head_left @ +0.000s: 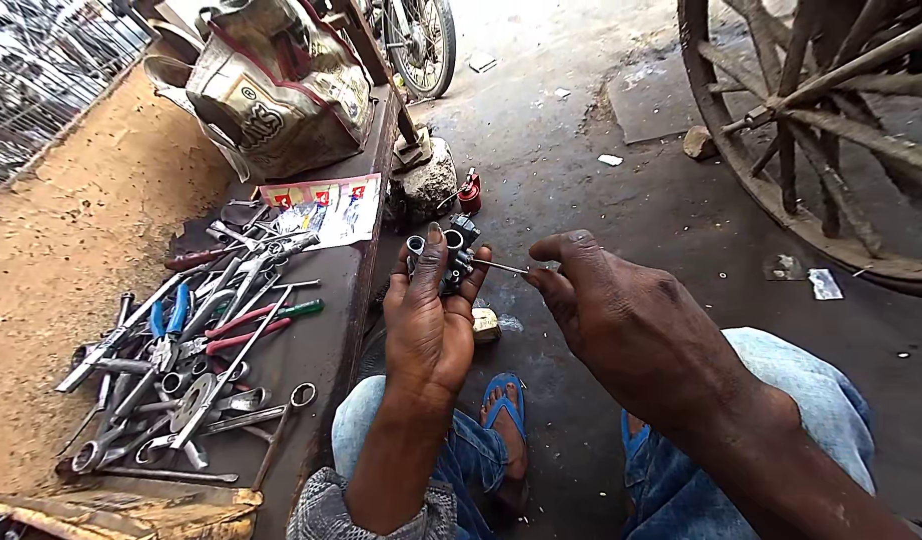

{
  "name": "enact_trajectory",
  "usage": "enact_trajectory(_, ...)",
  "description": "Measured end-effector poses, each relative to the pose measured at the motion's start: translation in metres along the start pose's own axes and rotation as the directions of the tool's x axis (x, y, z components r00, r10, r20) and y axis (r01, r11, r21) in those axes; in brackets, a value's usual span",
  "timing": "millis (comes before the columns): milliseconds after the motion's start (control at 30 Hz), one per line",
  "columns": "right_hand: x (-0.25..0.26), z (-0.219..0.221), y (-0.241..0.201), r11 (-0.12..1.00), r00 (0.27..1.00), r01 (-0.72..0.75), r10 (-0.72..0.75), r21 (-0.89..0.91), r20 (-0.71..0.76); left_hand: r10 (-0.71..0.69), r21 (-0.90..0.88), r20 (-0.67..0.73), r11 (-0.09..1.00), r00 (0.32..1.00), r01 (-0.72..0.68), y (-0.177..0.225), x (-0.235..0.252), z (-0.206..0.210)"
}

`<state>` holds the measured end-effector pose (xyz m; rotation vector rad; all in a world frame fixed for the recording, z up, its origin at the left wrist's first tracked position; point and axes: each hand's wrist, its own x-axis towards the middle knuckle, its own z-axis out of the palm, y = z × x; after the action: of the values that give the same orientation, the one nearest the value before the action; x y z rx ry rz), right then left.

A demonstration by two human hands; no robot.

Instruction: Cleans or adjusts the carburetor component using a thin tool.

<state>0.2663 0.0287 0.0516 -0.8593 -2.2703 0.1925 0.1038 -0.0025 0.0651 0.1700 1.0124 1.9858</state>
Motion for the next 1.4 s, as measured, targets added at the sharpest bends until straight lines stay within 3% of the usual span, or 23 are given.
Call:
enact_trajectory(100, 0.000, -0.002, -0.003, 0.999, 1.000, -0.002, 0.001, 0.042, 0.029, 0.014, 0.017, 0.013, 1.000, 1.000, -0.015, 0.001, 0.001, -0.002)
enact_trajectory(300, 0.003, 0.000, 0.005, 0.995, 0.996, 0.071, -0.068, 0.064, -0.053, -0.007, 0.030, 0.007, 1.000, 1.000, 0.006, -0.001, -0.001, -0.003)
enact_trajectory(467, 0.002, 0.000, 0.002, 0.998, 1.000, 0.021, -0.020, 0.058, -0.018, 0.007, 0.046, 0.013, 0.999, 1.000, -0.007, -0.001, 0.000, -0.003)
enact_trajectory(933, 0.001, 0.001, 0.005, 0.996, 0.997, 0.077, -0.078, 0.036, 0.025, 0.025, 0.049, 0.021, 0.998, 0.999, -0.026, -0.002, 0.000, -0.005)
enact_trajectory(1067, 0.002, 0.002, 0.006, 0.985, 0.990, 0.129, -0.122, 0.115, -0.072, 0.026, 0.089, 0.030, 0.996, 0.999, -0.028, -0.003, -0.001, -0.003)
enact_trajectory(1267, -0.001, 0.004, 0.007, 0.998, 0.996, 0.064, -0.063, 0.016, -0.063, 0.016, 0.087, 0.069, 0.996, 0.997, -0.022, -0.004, 0.000, -0.004)
enact_trajectory(1400, 0.001, -0.002, 0.005, 0.996, 1.000, -0.009, 0.010, 0.093, -0.012, 0.053, 0.074, 0.057, 0.996, 0.997, -0.058, -0.004, 0.000, -0.002)
